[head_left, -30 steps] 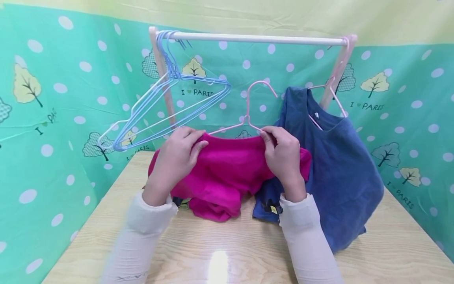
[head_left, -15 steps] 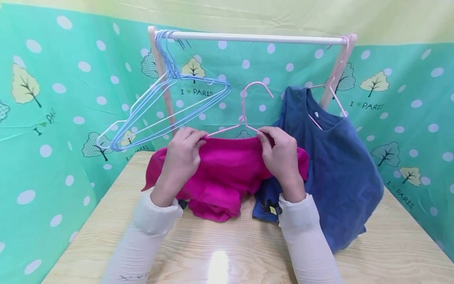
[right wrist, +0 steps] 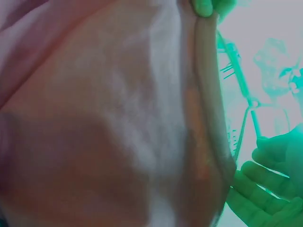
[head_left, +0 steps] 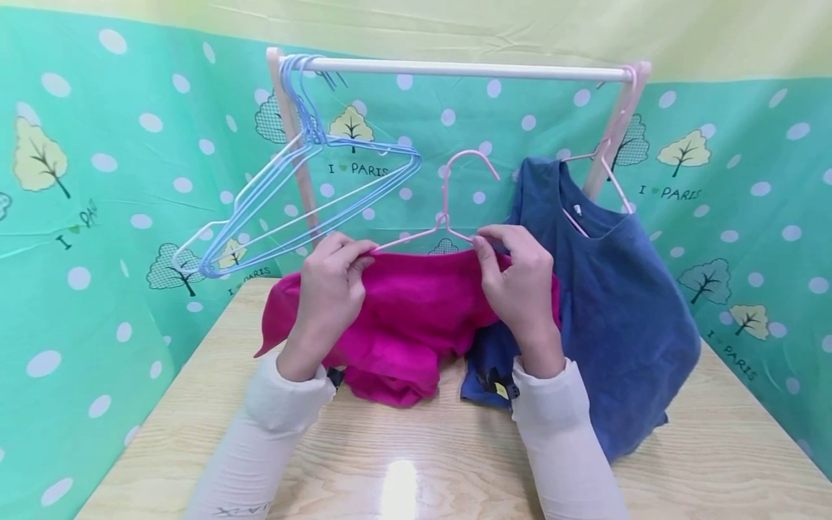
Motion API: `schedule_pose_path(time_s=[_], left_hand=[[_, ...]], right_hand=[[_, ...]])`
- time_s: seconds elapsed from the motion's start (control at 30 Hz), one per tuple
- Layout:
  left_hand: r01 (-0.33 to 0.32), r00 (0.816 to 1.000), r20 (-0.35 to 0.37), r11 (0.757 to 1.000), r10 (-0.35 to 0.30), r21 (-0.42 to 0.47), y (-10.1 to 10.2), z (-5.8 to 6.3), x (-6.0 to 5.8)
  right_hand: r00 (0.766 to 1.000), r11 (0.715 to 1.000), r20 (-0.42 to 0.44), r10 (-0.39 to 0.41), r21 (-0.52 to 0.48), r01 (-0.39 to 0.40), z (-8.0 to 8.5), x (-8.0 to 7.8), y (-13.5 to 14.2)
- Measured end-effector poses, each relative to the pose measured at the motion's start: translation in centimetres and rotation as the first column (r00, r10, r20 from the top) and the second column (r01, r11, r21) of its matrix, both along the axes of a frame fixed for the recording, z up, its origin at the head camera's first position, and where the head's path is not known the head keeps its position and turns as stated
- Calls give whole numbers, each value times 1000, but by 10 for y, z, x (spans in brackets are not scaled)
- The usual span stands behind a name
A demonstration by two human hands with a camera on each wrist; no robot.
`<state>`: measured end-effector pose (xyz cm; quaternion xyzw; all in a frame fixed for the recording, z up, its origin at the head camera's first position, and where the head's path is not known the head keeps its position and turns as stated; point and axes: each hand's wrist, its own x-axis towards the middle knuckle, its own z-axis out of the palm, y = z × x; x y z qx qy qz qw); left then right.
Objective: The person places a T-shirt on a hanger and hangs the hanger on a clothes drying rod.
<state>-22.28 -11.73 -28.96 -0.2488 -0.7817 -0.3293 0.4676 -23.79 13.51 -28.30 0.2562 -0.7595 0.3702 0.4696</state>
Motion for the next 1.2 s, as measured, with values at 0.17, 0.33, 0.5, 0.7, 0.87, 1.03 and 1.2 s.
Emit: schedule_pose_path(time_s=[0.17,0.33,0.5,0.7,0.87,1.03,1.2], left_hand=[[-10,1000,-11,1000,10,11,1,0,0],[-21,1000,-10,1000,22,16,3,-1,0],[-26,1000,-14,999,27,19,6,-2,2],[-33,999,-9,999,33,-2,8,-2,3],[-34,999,5,999,34,-20,9,-2,4],[-30,999,40,999,31,-42,10,-2,6],[-27,996,82,998,31,-56,10,-1,7]], right_hand=[[999,999,-7,44,-25,-45,3,8,-7],[980,982,104,172,-93,-163,2,12,-20],[889,938,321,327,-228,-262,-5,11,-33],[699,798,435,568,-497,-340,-14,2,-45],[551,579,326,768,-721,-380,-14,2,-49],[348,274,147,926,-895,-351,-14,2,-50],[259,88,24,966,-967,-239,-14,1,-50]])
